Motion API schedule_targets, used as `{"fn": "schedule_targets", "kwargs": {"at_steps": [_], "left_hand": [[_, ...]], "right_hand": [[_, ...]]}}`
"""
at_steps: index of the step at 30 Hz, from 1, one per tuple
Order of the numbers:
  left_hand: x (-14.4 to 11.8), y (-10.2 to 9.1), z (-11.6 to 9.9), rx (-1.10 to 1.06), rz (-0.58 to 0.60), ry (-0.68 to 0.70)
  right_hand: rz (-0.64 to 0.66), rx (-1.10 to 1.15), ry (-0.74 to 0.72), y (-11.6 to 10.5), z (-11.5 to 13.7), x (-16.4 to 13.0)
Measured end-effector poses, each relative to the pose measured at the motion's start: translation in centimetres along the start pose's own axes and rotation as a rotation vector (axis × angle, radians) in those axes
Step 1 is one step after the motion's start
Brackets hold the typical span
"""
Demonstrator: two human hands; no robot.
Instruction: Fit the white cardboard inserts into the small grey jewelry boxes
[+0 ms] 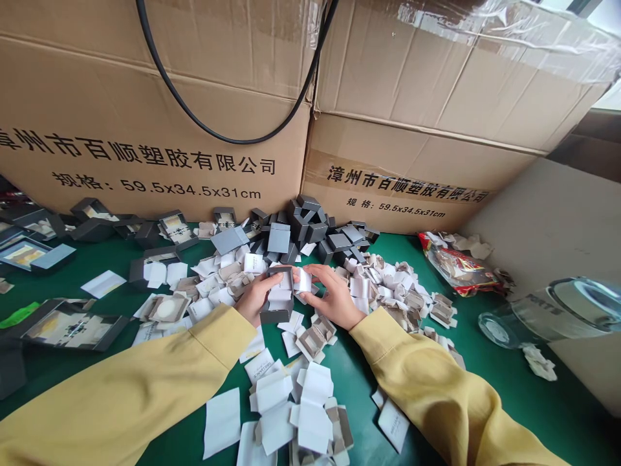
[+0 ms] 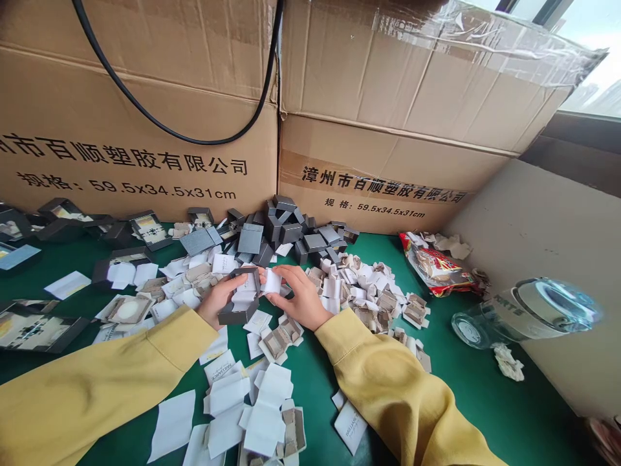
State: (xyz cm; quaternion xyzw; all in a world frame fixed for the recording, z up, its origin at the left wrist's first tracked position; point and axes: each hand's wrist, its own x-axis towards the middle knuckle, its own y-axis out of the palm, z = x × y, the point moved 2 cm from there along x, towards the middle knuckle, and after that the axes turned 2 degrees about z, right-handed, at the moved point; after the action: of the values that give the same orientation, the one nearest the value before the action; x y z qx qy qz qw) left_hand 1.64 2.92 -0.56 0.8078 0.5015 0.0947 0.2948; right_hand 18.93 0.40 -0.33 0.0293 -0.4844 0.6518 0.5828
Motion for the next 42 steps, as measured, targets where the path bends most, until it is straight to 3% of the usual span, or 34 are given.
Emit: {"fn": "schedule_targets", "kwargs": {"at_steps": [5,23,29,33,38,42], "left_hand": [[-0.1,0.19,0.0,0.022,0.026,-0.001],[-0.44,0.81,-0.14,0.094,-0.083,0.028],[-0.33,0.71,-0.34,0.028,-0.163,0.113],[-0.41,0.86,-0.38,0.043,-0.125,0.094],[-0.45,1.02,-0.06,0.175,-0.109,0.1],[-0.36,0.76,-0.04,0.394,-0.144,0.199]], "right_hand": [[0.0,-0.049,-0.043,-0.08,0.13,0.1],[0.024,-0.066,0.006,-0.05,0.45,0.21],[-0.083,-0.015,0.07,-0.21,0.54,0.28],[-0.105,0.051,0.12,-0.24,0.33,0.2],[-0.065,0.084,0.132,-0.21,0.32,0.09],[-0.057,0.097,0.132,-0.32,0.61,0.15]]}}
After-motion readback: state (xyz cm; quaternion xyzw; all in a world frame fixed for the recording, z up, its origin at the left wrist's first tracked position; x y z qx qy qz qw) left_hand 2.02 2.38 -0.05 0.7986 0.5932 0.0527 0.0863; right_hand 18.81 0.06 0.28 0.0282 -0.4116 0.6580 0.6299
